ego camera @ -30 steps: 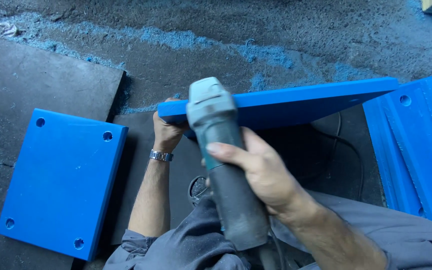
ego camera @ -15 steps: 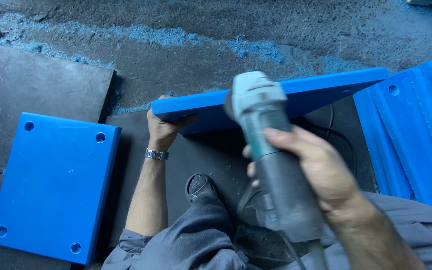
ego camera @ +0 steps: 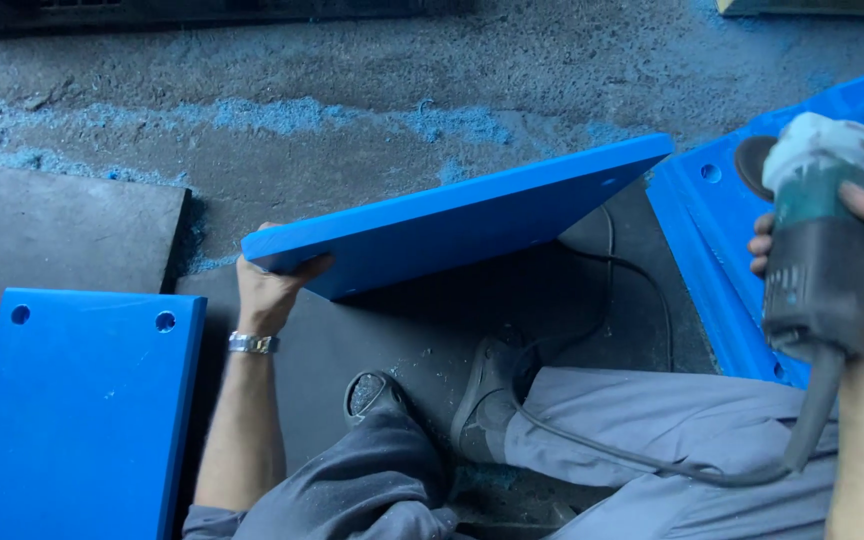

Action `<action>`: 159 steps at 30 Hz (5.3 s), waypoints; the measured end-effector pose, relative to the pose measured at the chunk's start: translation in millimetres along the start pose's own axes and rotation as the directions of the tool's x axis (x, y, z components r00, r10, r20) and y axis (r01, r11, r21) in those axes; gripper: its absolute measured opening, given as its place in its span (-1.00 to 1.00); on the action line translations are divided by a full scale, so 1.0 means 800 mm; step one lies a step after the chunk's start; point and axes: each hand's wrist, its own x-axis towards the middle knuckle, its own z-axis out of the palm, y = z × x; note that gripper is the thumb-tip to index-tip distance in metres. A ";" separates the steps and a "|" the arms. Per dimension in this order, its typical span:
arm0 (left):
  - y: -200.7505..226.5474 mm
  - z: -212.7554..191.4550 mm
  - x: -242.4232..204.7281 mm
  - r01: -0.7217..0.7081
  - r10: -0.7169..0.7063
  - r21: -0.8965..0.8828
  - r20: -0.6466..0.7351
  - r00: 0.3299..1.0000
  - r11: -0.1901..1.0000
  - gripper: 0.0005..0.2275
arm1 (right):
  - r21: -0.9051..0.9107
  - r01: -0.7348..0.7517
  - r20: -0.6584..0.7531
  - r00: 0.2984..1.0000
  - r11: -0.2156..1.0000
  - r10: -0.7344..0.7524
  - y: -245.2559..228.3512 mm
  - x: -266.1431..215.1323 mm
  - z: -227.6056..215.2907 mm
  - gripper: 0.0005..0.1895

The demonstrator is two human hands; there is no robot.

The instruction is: Using a hand-held angle grinder to smooth the edges of large blue plastic slabs on a workshop floor.

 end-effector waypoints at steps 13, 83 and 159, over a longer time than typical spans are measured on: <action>0.254 0.152 0.091 -0.488 -0.529 0.861 0.484 0.697 0.144 -0.60 | 0.193 -0.042 -0.167 0.983 0.980 0.075 0.034 -0.117 0.047 -0.33; 0.139 0.011 0.055 -0.198 0.201 -0.036 0.158 0.967 0.980 -0.63 | -0.015 -0.124 0.134 0.983 0.992 0.125 -0.041 -0.111 0.172 -0.21; 0.094 0.019 0.024 -0.268 0.271 -0.042 0.161 0.949 0.963 -0.65 | 0.007 -0.085 0.344 0.936 0.996 0.077 -0.003 -0.188 0.434 -0.42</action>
